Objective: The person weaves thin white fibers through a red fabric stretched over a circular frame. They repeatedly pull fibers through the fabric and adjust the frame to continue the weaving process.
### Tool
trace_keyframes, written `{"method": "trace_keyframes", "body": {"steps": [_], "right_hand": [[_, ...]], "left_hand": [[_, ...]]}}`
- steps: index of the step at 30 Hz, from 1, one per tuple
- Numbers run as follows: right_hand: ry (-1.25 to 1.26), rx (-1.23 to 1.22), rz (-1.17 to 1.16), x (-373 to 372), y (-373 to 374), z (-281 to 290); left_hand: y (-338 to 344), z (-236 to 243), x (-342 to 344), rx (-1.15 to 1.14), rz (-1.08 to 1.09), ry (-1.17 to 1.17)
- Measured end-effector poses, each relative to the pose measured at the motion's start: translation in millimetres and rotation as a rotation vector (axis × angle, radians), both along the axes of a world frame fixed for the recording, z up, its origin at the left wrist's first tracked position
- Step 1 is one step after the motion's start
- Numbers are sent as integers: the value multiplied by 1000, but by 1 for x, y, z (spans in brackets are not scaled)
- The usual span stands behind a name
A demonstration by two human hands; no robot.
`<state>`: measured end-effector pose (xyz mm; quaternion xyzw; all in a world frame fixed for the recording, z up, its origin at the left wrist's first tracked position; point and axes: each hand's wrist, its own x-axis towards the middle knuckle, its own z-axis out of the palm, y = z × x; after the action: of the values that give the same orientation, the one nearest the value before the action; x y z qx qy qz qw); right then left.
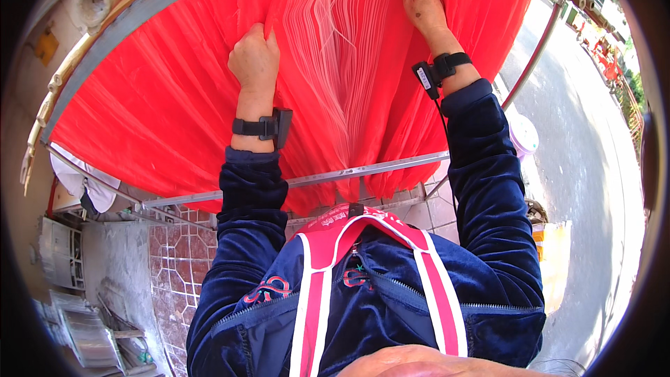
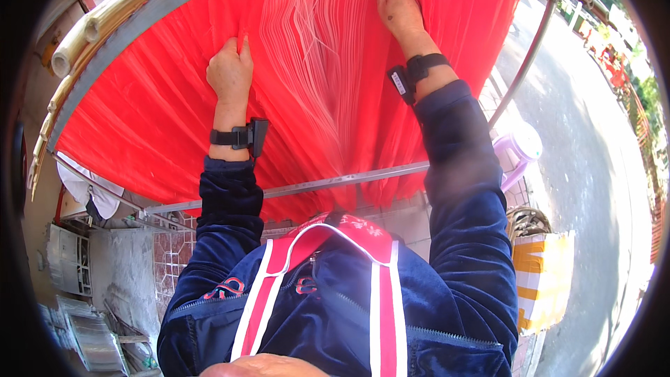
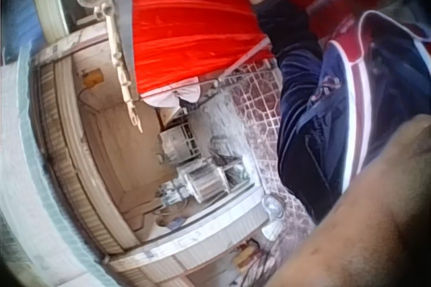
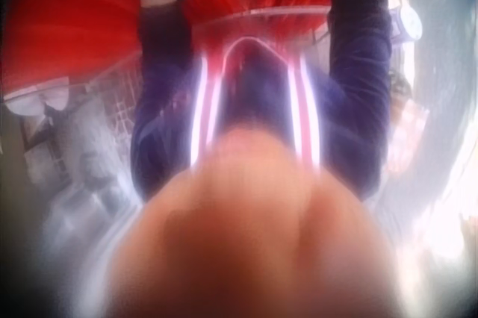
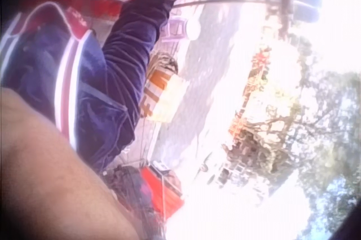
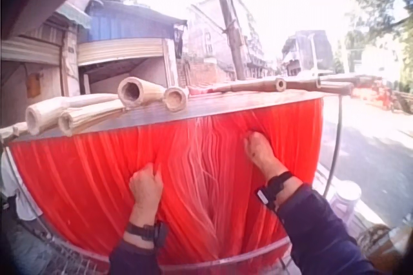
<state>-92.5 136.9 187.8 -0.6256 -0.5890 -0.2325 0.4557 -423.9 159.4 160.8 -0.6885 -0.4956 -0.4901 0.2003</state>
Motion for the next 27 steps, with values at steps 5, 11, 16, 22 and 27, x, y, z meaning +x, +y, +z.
{"method": "trace_keyframes", "body": {"steps": [5,11,16,22,27], "right_hand": [[66,-68,-23,-17,9,-34],[300,-389,-18,-58,4,-182],[417,-767,2,-82,-5,-291],[835,-691,190,-82,-7,-336],[1335,-508,372,-90,-6,-348]], "left_hand": [[6,-23,8,-73,-61,-32],[7,-128,33,-381,-201,-103],[-1,-228,35,-766,-162,-32],[-3,-275,29,-925,-108,-1],[-6,-287,37,-931,-197,-23]]}}
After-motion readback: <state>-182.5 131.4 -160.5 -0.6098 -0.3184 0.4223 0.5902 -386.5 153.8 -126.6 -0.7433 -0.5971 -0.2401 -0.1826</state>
